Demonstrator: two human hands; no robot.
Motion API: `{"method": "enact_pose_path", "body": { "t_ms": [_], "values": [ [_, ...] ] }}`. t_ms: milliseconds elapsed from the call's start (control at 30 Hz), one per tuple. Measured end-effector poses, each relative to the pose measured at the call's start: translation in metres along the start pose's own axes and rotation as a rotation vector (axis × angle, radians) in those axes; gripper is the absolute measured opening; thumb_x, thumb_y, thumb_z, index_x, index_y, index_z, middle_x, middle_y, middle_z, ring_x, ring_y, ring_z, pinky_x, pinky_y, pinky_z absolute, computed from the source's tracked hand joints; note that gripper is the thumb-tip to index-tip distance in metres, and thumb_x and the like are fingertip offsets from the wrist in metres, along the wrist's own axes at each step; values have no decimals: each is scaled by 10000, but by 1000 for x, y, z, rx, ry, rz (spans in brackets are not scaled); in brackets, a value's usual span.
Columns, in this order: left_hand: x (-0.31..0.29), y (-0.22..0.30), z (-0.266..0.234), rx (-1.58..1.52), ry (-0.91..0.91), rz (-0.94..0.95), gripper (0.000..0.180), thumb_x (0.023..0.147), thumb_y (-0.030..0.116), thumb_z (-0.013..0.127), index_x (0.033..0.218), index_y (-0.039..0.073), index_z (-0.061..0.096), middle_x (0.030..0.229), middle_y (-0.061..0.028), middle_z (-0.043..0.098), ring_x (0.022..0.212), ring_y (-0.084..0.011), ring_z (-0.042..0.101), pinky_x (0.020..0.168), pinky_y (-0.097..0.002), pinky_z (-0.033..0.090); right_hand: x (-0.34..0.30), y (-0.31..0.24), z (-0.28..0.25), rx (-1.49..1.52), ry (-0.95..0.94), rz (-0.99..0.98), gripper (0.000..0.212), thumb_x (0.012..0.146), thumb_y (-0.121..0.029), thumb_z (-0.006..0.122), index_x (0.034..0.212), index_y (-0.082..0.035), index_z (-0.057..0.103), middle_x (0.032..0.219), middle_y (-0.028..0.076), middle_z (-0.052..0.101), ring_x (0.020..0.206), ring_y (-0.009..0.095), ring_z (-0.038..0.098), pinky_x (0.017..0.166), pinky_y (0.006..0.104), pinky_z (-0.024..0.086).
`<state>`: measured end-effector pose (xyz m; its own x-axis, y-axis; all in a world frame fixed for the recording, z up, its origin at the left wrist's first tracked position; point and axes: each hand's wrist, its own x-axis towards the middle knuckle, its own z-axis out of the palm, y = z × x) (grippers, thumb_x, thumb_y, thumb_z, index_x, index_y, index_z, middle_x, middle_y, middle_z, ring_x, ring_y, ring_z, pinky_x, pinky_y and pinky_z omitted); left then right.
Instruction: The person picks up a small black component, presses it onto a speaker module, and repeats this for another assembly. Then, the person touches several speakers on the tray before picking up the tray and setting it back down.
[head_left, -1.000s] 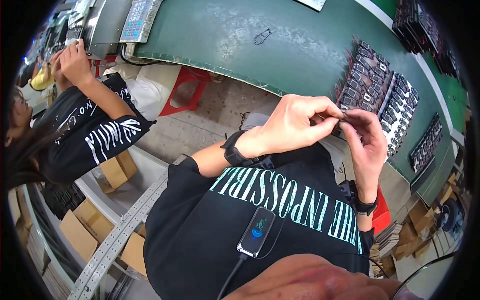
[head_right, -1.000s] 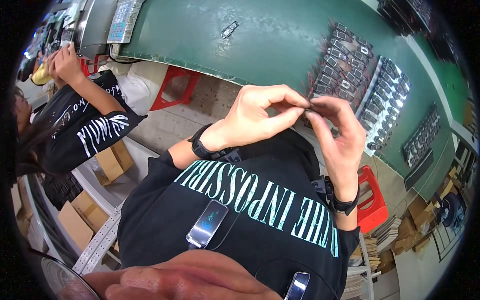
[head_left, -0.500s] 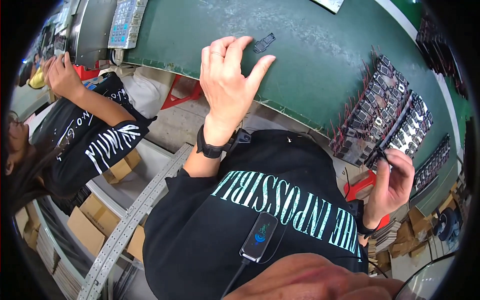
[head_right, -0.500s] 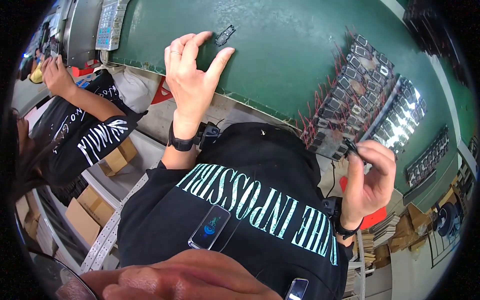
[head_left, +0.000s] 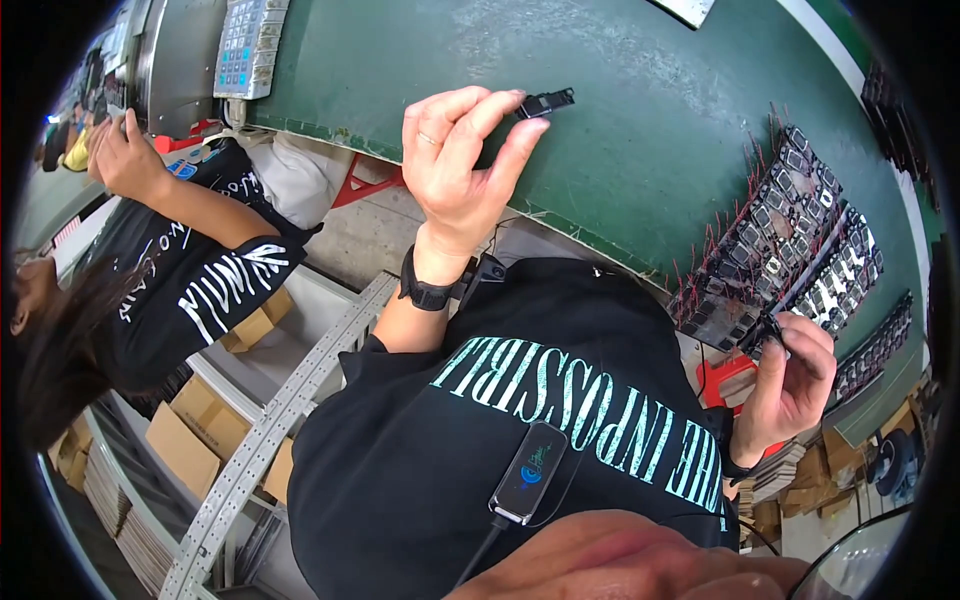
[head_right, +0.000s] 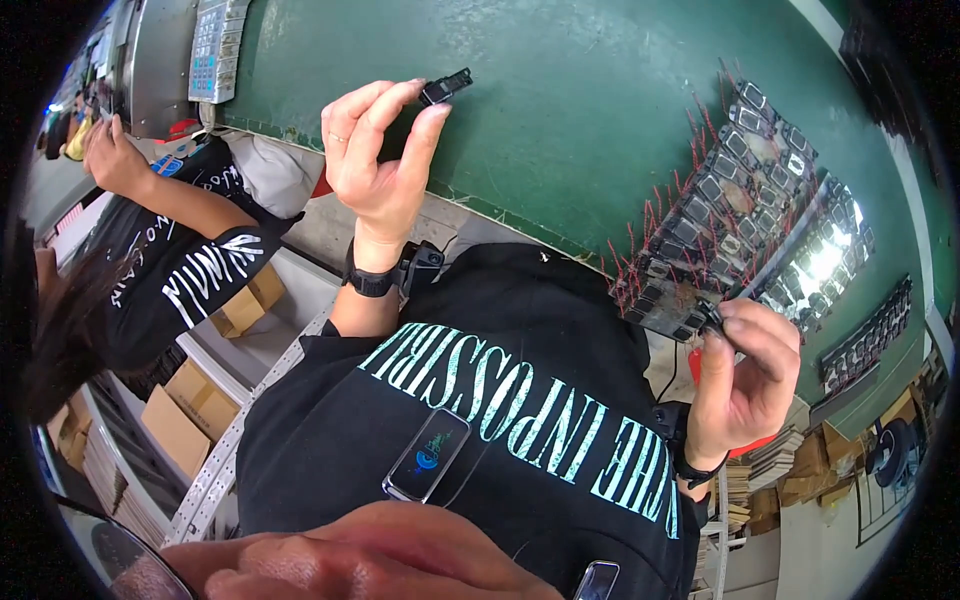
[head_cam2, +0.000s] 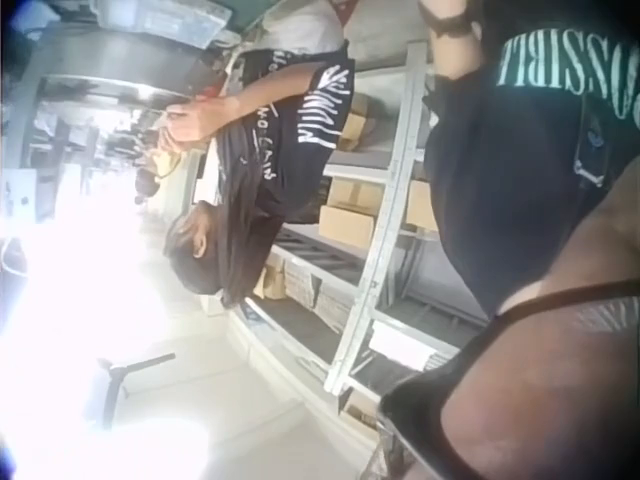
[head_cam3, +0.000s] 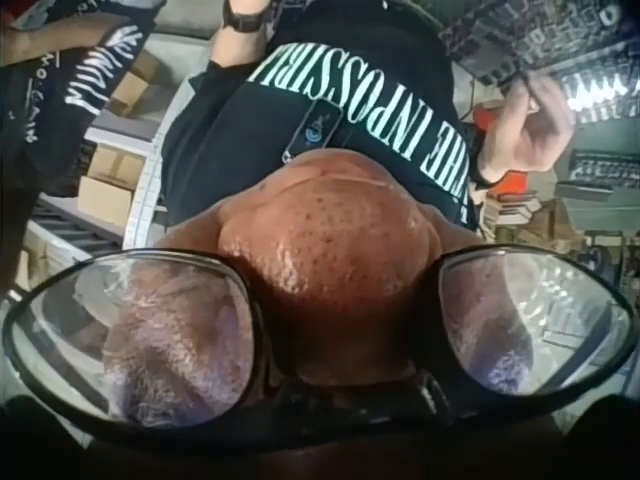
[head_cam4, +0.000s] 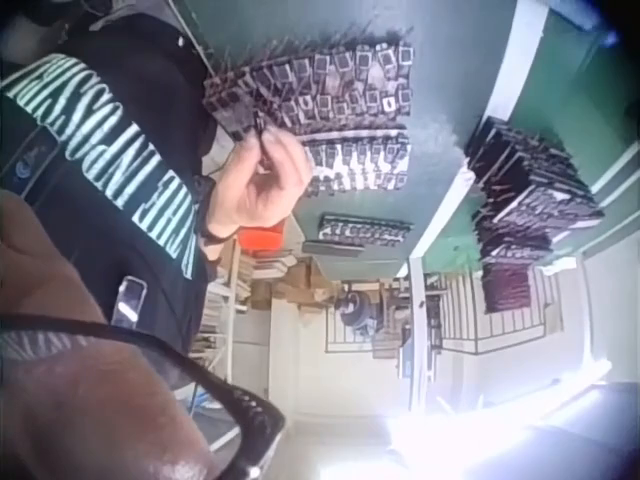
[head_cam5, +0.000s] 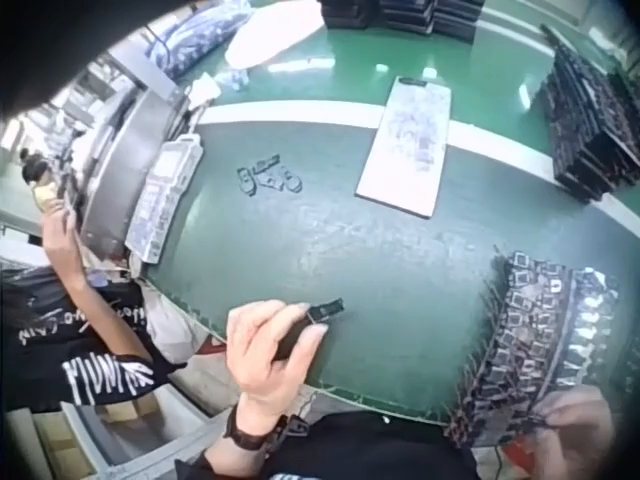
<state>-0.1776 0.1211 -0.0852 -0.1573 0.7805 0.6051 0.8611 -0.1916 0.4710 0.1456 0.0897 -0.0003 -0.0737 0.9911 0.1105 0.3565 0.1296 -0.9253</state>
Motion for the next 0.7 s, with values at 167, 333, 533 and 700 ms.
{"method": "enact_pose_path", "body": {
  "t_ms": [167, 333, 533, 700],
  "values": [
    [-2, -3, -11, -87, 66, 54, 295, 719, 65, 853, 988, 39, 735, 970, -64, 673, 903, -214, 603, 778, -320, 503, -5, -10, 3, -20, -6, -1, 201, 849, 99, 662, 1010, 17, 574, 1019, 170, 627, 943, 234, 625, 859, 336, 497],
    [-6, -5, -23, -182, 104, -3, 291, 738, 42, 836, 1008, 23, 728, 983, -78, 676, 907, -204, 621, 792, -314, 521, -16, -20, 7, -14, -23, -6, 196, 848, 95, 668, 1007, 20, 580, 1025, 172, 631, 944, 227, 619, 859, 327, 491],
    [-8, 2, -35, -303, 139, -159, 276, 732, 127, 862, 966, 48, 739, 961, -56, 675, 870, -198, 617, 745, -308, 525, -31, -30, 8, -26, -30, -38, 201, 844, 95, 680, 1009, 21, 591, 1019, 167, 639, 943, 219, 615, 857, 313, 484],
    [-13, 4, -45, -357, 136, -221, 243, 771, 122, 839, 973, 36, 734, 965, -68, 687, 882, -188, 634, 765, -300, 530, -46, -40, 6, -53, -95, -54, 170, 891, 99, 635, 1035, 35, 571, 1059, 163, 609, 986, 197, 588, 886, 300, 482]
  ]
}}
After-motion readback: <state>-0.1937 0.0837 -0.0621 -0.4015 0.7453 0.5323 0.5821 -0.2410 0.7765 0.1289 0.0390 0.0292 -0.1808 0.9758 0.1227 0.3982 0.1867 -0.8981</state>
